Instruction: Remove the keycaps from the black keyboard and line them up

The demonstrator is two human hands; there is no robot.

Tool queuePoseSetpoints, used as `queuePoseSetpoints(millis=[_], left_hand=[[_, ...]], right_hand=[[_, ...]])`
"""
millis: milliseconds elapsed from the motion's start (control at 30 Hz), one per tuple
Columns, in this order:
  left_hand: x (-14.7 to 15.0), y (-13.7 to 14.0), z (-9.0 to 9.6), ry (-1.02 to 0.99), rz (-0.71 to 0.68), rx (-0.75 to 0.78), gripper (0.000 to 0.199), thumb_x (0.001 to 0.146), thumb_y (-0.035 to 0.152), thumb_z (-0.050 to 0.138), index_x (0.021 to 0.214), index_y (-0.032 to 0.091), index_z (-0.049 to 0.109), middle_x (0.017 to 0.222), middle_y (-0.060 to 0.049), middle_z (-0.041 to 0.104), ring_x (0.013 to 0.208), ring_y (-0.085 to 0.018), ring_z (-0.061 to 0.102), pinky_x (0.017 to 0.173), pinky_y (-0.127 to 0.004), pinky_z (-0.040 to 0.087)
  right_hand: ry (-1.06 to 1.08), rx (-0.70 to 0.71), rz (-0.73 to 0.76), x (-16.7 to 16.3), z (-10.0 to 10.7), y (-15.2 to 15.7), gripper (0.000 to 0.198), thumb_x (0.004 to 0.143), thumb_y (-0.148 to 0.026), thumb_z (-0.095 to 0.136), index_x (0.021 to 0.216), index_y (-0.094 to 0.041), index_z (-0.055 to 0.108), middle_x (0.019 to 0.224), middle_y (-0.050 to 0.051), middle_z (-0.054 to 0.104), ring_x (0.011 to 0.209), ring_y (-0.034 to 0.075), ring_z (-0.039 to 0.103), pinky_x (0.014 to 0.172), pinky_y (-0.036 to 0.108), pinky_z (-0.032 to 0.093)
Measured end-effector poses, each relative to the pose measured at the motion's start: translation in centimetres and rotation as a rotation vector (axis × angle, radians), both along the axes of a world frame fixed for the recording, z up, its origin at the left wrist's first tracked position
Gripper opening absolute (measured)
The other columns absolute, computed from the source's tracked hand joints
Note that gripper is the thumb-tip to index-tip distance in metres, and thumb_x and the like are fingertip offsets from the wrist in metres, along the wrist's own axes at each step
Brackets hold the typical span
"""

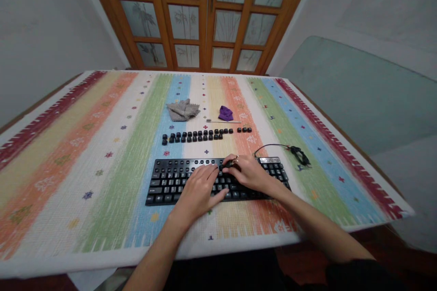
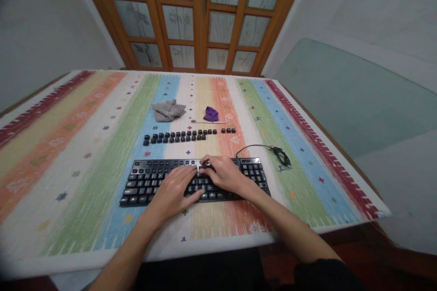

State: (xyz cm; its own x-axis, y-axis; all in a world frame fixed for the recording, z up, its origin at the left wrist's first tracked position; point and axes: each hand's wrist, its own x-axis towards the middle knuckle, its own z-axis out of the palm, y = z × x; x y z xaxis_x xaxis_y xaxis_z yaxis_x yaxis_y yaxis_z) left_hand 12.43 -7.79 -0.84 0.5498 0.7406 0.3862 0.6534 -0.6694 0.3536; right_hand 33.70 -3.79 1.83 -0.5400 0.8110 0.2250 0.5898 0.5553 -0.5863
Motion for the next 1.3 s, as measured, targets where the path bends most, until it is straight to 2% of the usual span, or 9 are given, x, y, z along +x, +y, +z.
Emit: queuePoseSetpoints(millis=[200,400,600,767,933,1133,1200,1300], left_hand=[[-0.5,0.0,0.3,-0.014,-0.05,-0.067,0.085,0.071,0.066,0.076,0.134,0.013,0.053,0.132,-0.02,0.062,0.123,-0.036,0.058,0.106,-0.054,0.046],[-0.5,-0.3,0.5,0.023,-0.071,-0.094,0.082,0.071,0.054,0.081,0.135,0.011,0.051,0.133,-0.021,0.061,0.123,-0.037,0.056,0.104,-0.055,0.046],[-0.1,-0.7,0.9,0.061,-0.099,-0.104,0.087,0.06,0.053,0.088,0.127,0.01,0.055,0.126,-0.021,0.063,0.115,-0.038,0.06,0.099,-0.055,0.049],[-0.2,-0.7,1.0,0.073,-0.091,-0.099,0.086,0.061,0.054,0.088,0.127,0.012,0.054,0.127,-0.02,0.063,0.117,-0.038,0.059,0.1,-0.055,0.049],[-0.2,-0.7,0.9,0.067,-0.091,-0.116,0.084,0.063,0.054,0.086,0.129,0.014,0.053,0.129,-0.018,0.062,0.119,-0.037,0.059,0.101,-0.054,0.048],[-0.4,-0.5,1.6,-0.003,-0.091,-0.157,0.083,0.067,0.066,0.08,0.127,0.014,0.055,0.126,-0.018,0.064,0.116,-0.036,0.06,0.1,-0.053,0.049],[-0.5,-0.4,1.8,-0.05,-0.079,-0.167,0.075,0.074,0.067,0.074,0.126,0.015,0.056,0.123,-0.016,0.066,0.113,-0.034,0.063,0.098,-0.052,0.051],[-0.5,-0.1,1.8,-0.133,-0.039,-0.152,0.049,0.091,0.051,0.064,0.126,0.018,0.056,0.12,-0.013,0.068,0.111,-0.029,0.065,0.097,-0.047,0.053]], right_hand=[[-0.127,-0.026,-0.045,-0.3,0.6,-0.4,0.013,0.096,-0.023,0.057,0.101,-0.014,0.065,0.093,0.011,0.075,0.083,0.026,0.072,0.077,0.035,0.052],[-0.067,-0.092,-0.071,-0.8,1.5,-0.3,0.006,0.092,-0.017,0.059,0.091,-0.014,0.064,0.087,0.009,0.074,0.079,0.022,0.07,0.076,0.032,0.05],[0.034,-0.22,-0.076,-0.4,1.9,0.1,0.004,0.09,-0.017,0.061,0.086,-0.016,0.063,0.076,0.004,0.069,0.069,0.017,0.064,0.068,0.028,0.046],[0.071,-0.318,-0.072,-0.2,1.8,0.7,0.005,0.089,-0.02,0.061,0.086,-0.017,0.062,0.069,0.001,0.065,0.063,0.016,0.061,0.062,0.028,0.045],[0.229,-0.583,-0.1,-0.4,0.7,1.4,0.011,0.089,-0.029,0.057,0.086,-0.019,0.054,0.067,0.0,0.064,0.051,0.016,0.062,0.05,0.028,0.049],[0.274,-0.617,-0.068,0.2,0.8,1.9,0.025,0.086,-0.043,0.061,0.086,-0.019,0.054,0.077,0.004,0.069,0.054,0.013,0.062,0.044,0.023,0.046],[0.309,-0.622,-0.064,0.5,1.2,2.0,0.028,0.085,-0.044,0.064,0.089,-0.018,0.055,0.081,0.005,0.07,0.056,0.012,0.061,0.044,0.021,0.044],[0.389,-0.644,-0.08,0.8,1.8,2.0,0.033,0.083,-0.047,0.068,0.089,-0.017,0.056,0.082,0.006,0.071,0.055,0.011,0.059,0.043,0.02,0.042]])
